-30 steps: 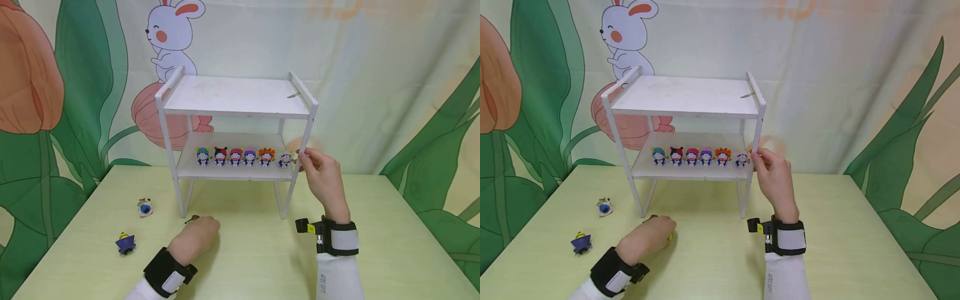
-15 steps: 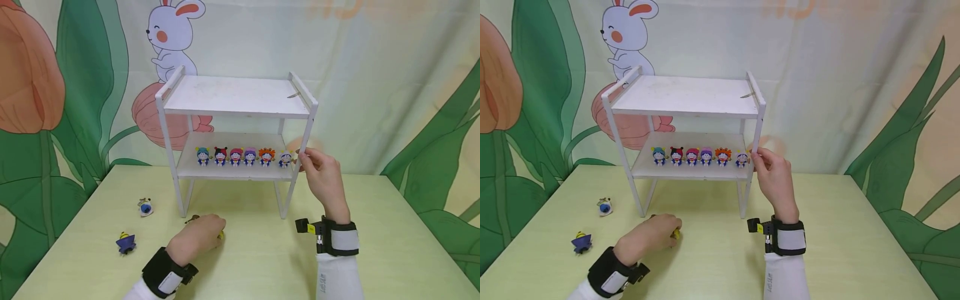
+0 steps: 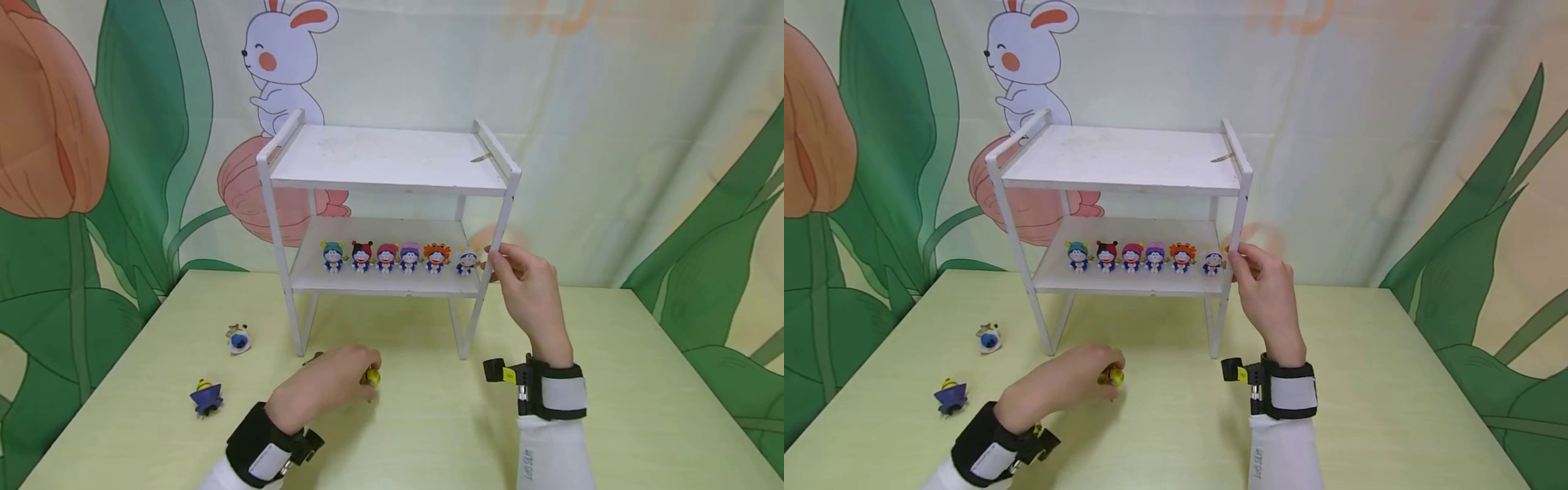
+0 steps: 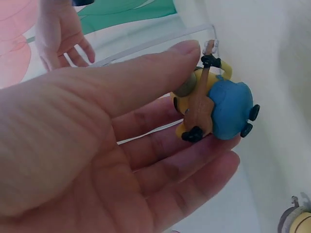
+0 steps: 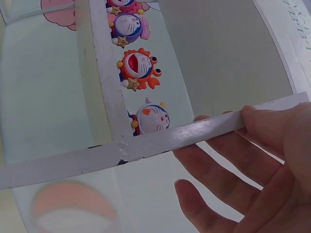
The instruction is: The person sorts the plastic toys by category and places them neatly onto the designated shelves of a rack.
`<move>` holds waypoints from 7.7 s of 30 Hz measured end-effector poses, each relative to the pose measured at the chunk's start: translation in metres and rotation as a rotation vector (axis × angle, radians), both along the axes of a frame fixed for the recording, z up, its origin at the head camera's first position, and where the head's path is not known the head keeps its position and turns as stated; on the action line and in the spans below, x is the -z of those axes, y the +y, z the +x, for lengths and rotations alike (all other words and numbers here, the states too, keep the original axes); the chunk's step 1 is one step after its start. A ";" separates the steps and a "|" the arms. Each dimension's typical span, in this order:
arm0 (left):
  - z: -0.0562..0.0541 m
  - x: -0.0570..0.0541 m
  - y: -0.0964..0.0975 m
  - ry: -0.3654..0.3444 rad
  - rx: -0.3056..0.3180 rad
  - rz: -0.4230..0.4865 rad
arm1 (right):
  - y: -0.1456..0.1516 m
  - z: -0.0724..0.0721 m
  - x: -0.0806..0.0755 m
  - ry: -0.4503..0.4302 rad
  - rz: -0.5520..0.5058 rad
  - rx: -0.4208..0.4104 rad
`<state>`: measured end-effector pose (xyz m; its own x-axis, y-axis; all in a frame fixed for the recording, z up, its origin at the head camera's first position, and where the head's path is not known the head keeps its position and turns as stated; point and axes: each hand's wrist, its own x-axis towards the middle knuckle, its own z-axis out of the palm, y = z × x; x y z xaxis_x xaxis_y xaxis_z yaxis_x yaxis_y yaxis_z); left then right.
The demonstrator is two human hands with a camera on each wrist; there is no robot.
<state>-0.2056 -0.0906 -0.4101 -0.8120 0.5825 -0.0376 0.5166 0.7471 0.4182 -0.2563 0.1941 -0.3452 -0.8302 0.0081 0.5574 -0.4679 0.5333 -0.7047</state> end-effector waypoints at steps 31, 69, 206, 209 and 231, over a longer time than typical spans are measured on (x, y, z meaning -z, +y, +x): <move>0.006 -0.039 0.009 0.193 0.033 0.159 | 0.003 0.000 0.001 -0.016 -0.031 -0.017; -0.043 -0.247 0.063 0.459 0.125 0.192 | 0.002 -0.002 0.003 -0.022 -0.028 -0.032; 0.045 -0.098 -0.128 0.494 -0.381 0.483 | -0.001 0.011 -0.005 -0.045 -0.018 -0.023; 0.034 -0.088 -0.137 0.548 -0.479 0.496 | -0.001 0.011 -0.005 -0.049 -0.013 -0.014; -0.014 -0.013 -0.178 0.559 -0.772 0.343 | -0.006 0.009 0.001 -0.058 -0.002 -0.001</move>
